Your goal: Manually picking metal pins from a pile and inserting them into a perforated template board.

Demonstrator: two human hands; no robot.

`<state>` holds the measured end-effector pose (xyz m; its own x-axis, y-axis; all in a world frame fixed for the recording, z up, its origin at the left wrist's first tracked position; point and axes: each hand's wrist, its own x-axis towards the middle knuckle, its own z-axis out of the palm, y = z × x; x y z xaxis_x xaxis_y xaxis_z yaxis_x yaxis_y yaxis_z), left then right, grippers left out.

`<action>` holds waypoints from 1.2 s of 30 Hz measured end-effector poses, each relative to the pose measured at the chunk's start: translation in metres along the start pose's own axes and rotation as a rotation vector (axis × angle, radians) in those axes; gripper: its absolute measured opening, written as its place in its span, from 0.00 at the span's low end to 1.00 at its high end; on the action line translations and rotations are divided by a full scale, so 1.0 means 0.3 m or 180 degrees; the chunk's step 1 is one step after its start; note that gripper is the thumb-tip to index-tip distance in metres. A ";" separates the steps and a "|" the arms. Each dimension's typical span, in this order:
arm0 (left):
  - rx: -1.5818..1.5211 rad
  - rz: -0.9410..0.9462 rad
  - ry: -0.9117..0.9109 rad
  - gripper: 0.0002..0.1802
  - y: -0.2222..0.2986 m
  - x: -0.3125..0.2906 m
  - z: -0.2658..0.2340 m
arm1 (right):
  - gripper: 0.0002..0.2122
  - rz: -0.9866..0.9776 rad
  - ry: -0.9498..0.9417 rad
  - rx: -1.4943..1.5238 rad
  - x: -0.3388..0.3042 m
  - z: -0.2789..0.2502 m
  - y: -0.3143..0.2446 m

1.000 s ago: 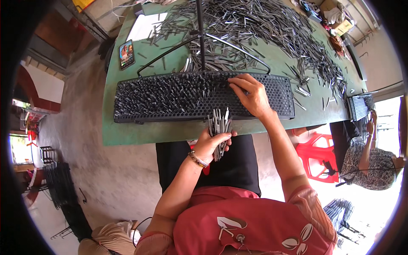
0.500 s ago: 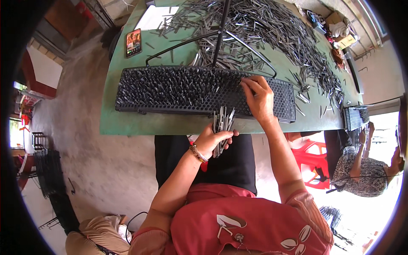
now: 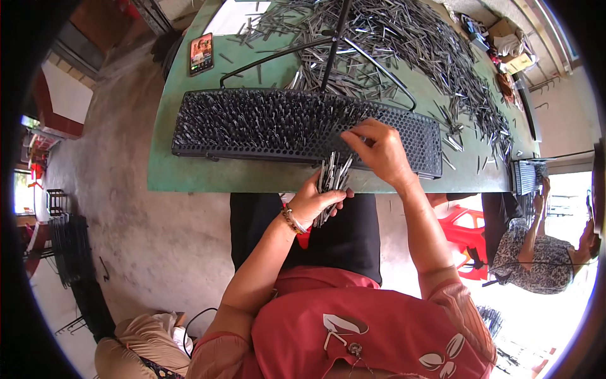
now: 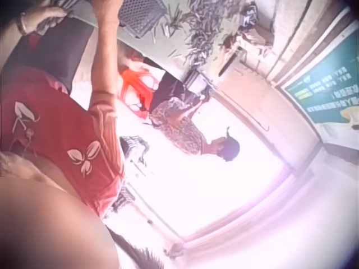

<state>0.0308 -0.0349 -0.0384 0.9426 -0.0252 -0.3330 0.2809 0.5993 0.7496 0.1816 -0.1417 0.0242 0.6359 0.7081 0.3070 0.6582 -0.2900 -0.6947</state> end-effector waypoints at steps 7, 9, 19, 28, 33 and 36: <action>0.0677 0.0198 0.0062 0.20 -0.019 0.013 -0.009 | 0.20 0.0664 -0.1314 -0.0959 0.062 0.069 -0.029; 0.0975 0.0236 0.0091 0.19 -0.015 0.015 -0.010 | 0.21 0.0560 -0.1369 -0.1073 0.068 0.071 -0.039; -0.0063 0.0101 0.0065 0.16 -0.013 0.012 0.019 | 0.11 0.1001 0.0254 0.0644 0.078 0.007 0.014; -0.0789 -0.0072 0.0107 0.12 -0.008 0.009 0.054 | 0.11 0.0157 0.0837 0.0062 0.070 0.075 0.073; -0.0835 -0.0059 0.0124 0.13 -0.012 0.006 0.057 | 0.10 -0.0256 0.0904 -0.0137 0.068 0.079 0.073; -0.0955 -0.0085 0.0100 0.13 -0.017 0.008 0.053 | 0.10 -0.0326 0.0784 -0.0215 0.067 0.081 0.082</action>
<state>0.0344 -0.0506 -0.0339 0.9282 -0.0221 -0.3714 0.2351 0.8085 0.5395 0.2008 -0.1189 -0.0025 0.6381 0.5604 0.5280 0.7442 -0.2731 -0.6096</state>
